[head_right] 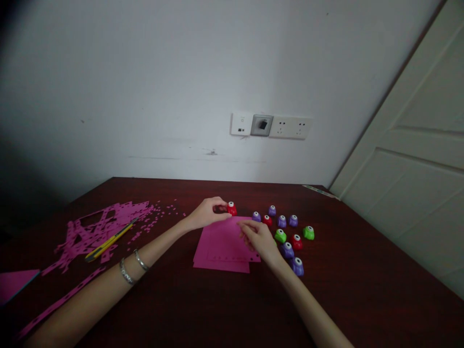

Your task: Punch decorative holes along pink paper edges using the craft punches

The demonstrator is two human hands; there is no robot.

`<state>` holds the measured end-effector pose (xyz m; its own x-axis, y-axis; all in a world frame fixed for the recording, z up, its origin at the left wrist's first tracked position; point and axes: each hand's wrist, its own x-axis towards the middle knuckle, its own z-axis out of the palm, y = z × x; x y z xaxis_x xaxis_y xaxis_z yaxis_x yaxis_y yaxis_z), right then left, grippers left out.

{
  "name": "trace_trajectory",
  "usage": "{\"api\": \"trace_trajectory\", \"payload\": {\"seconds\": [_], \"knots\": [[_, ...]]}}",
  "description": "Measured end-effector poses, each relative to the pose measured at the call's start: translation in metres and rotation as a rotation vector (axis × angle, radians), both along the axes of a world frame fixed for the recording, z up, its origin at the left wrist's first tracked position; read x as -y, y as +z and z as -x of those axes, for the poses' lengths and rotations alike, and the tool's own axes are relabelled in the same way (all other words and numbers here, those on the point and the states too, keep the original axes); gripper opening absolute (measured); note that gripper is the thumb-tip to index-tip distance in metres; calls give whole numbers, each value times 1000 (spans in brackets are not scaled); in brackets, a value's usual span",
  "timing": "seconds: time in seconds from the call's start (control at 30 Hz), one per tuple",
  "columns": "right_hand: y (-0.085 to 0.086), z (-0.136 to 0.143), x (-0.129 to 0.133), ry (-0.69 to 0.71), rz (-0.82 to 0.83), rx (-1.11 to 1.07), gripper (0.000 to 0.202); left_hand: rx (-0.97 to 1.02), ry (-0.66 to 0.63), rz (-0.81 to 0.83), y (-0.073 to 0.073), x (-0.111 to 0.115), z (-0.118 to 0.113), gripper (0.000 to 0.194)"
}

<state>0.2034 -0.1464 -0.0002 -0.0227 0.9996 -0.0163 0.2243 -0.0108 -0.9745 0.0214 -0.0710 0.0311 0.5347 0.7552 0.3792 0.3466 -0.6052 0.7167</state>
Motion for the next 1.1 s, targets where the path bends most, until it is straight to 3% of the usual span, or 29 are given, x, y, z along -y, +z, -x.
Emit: {"api": "trace_trajectory", "payload": {"seconds": [0.3,0.57,0.87,1.1], "knots": [[5,5,3,-6,128,-122,42,-89,-122,-85,-8,9,1,23],[15,12,11,-26,244,-316,41,-133,-151,-181,-4,19,0,23],[8,10,9,-31,292,-315,40,-209,-174,-224,-4,27,-4,21],[5,5,7,5,292,-348,37,-224,-192,-226,-2,25,-3,32]]}}
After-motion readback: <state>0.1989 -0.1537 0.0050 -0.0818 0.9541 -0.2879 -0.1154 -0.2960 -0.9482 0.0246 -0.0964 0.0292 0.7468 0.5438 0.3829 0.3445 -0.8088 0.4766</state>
